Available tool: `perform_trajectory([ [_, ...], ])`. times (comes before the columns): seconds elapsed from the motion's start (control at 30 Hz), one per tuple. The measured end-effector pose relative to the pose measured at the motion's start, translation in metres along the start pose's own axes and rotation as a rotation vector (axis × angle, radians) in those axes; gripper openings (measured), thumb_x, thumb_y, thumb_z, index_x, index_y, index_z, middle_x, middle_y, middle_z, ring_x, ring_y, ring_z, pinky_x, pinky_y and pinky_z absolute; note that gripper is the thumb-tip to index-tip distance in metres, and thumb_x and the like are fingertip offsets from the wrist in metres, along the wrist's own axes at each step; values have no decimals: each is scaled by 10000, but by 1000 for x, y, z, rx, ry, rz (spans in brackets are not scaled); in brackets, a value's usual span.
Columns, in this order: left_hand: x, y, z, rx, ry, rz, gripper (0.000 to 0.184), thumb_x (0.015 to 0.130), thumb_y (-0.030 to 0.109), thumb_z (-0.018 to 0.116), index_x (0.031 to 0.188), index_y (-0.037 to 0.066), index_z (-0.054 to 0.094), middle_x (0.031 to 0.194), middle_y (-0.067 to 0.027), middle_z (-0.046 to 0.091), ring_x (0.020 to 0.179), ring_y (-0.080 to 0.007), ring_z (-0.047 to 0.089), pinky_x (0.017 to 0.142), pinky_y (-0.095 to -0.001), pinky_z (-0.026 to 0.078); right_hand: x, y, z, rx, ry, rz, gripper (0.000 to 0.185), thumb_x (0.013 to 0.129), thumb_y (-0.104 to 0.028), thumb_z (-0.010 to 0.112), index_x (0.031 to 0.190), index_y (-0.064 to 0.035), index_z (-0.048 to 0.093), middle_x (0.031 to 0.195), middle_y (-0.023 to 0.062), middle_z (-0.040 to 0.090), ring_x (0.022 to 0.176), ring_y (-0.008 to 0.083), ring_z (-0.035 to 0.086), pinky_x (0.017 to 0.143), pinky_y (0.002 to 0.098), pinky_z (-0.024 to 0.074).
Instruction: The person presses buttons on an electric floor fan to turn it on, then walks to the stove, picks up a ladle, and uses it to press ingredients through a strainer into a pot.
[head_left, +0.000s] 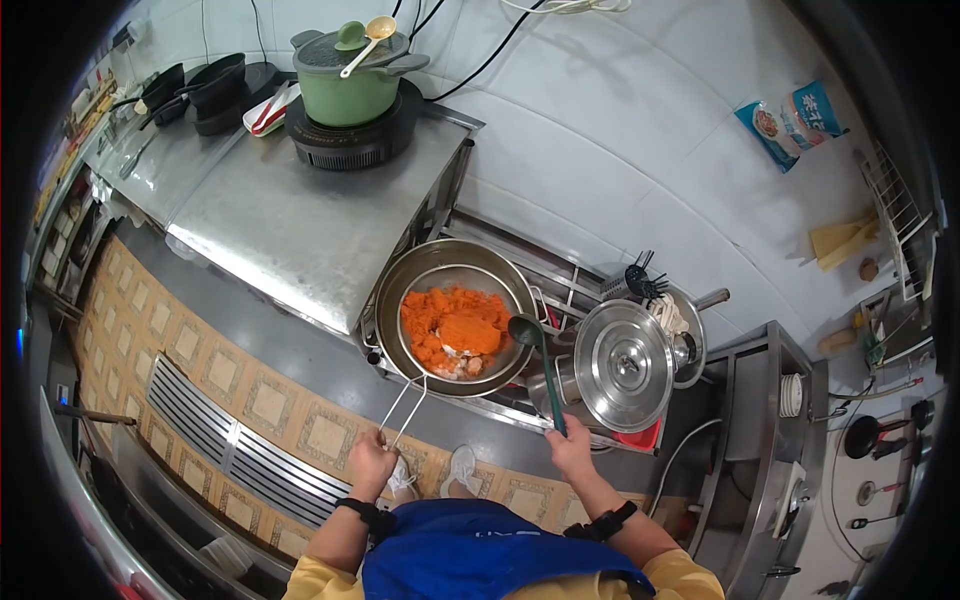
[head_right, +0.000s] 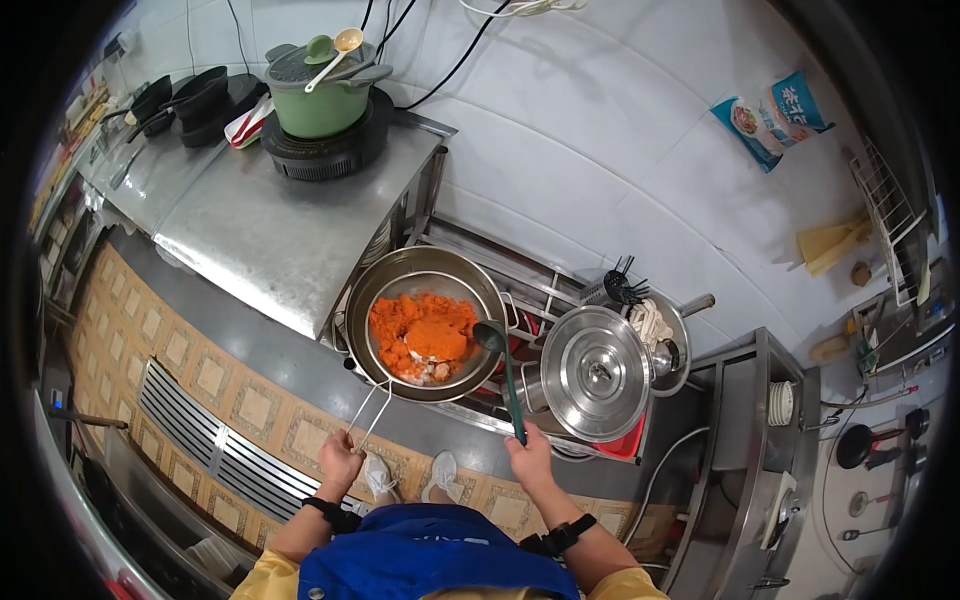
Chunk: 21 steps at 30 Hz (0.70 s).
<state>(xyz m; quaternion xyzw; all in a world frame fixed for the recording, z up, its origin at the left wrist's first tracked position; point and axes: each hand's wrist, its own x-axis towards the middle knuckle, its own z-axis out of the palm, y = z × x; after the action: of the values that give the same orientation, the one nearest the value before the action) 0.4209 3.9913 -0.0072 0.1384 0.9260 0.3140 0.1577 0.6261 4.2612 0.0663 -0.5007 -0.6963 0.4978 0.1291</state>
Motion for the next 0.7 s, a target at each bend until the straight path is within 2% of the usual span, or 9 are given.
perform_trajectory([
  [0.03, 1, -1, 2, 0, 1, -4, 227, 532, 133, 667, 656, 52, 495, 670, -153, 547, 682, -356, 544, 618, -426, 433, -1, -1, 0, -13, 4, -37, 365, 734, -118, 605, 1066, 27, 558, 741, 58, 548, 677, 130, 488, 650, 266, 423],
  [0.13, 4, -6, 3, 13, -27, -29, 227, 560, 149, 665, 690, 53, 506, 700, -159, 556, 709, -358, 551, 638, -432, 437, -3, -9, 2, 1, -5, 58, 375, 732, -127, 607, 1070, 28, 554, 716, 57, 538, 661, 128, 481, 628, 267, 420],
  [0.23, 11, -7, 0, 41, -85, -62, 237, 604, 165, 671, 752, 56, 521, 761, -165, 564, 766, -362, 557, 679, -442, 443, 2, 0, 8, -9, 31, -57, 288, 755, -74, 599, 1029, 10, 567, 671, -15, 496, 557, 62, 422, 484, 235, 361],
  [0.33, 17, -4, -1, 41, -98, -58, 236, 606, 165, 661, 755, 50, 518, 763, -167, 566, 769, -365, 556, 680, -442, 441, 1, -7, 11, -40, 16, -12, 277, 753, -73, 597, 1013, 19, 572, 678, -13, 495, 570, 61, 431, 495, 235, 366],
  [0.43, 21, -2, 1, 43, -104, -64, 237, 604, 165, 658, 750, 45, 515, 757, -165, 569, 768, -363, 558, 676, -438, 441, 6, 2, 19, -35, -2, -64, 292, 758, -69, 592, 1032, 26, 555, 675, -5, 504, 573, 63, 438, 501, 234, 369],
  [0.53, 26, 1, 4, 61, -100, -77, 243, 594, 163, 663, 743, 45, 512, 750, -162, 573, 758, -359, 561, 667, -434, 441, 10, 0, 25, 11, -44, 78, 341, 765, -61, 589, 1084, 37, 517, 717, 12, 526, 620, 67, 458, 540, 232, 382],
  [0.7, 29, 1, 3, 89, -138, -79, 256, 572, 171, 672, 731, 54, 509, 741, -159, 583, 741, -358, 563, 652, -431, 440, 8, -11, 33, -101, 66, -163, 378, 788, -57, 574, 1152, -14, 483, 781, 24, 551, 631, 89, 472, 558, 243, 407],
])
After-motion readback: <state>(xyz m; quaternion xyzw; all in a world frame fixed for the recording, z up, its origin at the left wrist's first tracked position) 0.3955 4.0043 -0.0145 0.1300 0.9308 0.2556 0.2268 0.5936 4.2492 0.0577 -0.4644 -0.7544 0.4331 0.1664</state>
